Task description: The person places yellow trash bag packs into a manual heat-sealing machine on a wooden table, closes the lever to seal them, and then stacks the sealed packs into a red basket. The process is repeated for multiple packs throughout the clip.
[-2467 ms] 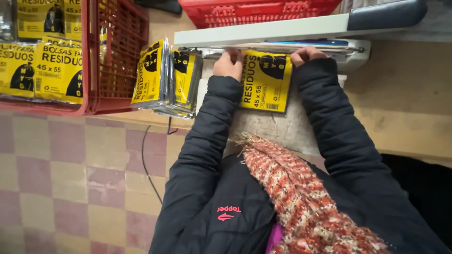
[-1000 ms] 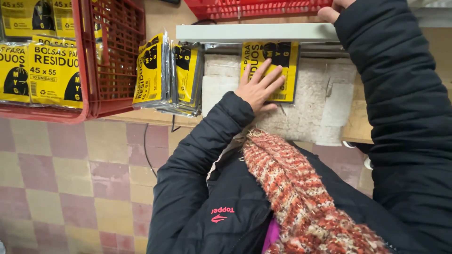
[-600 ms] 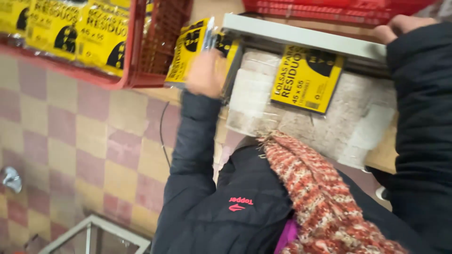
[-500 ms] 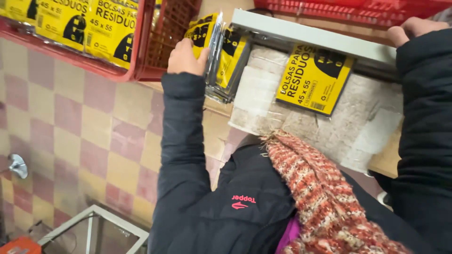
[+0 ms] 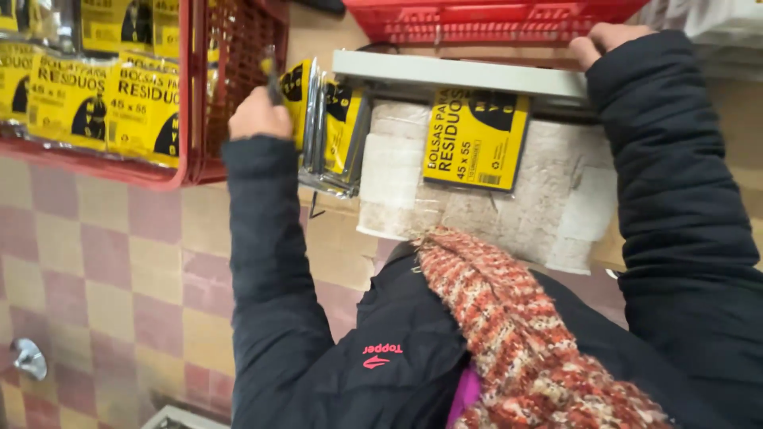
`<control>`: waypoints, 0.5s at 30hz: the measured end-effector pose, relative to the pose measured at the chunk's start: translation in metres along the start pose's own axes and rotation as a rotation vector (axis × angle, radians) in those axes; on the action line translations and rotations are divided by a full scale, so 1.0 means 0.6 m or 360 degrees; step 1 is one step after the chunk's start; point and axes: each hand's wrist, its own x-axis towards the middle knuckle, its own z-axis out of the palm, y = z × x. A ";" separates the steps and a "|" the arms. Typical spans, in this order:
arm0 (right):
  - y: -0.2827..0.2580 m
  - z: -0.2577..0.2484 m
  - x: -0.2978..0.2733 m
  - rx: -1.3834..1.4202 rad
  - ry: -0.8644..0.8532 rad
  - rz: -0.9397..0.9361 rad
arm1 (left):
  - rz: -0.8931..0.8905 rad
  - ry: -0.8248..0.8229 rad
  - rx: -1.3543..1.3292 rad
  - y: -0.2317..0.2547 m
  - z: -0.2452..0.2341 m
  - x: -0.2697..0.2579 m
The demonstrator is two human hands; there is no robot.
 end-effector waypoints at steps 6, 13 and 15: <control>-0.005 0.000 0.010 0.0119 -0.0015 0.0071 | 0.0275 0.0180 -0.0179 0.186 -0.140 -0.148; 0.004 0.012 0.011 0.0031 0.0115 -0.0075 | 0.0602 -0.0684 -0.0803 0.327 -0.017 -0.219; -0.005 -0.003 0.009 0.0127 0.0102 -0.0022 | 0.0585 -0.0322 -0.0603 0.290 0.045 -0.197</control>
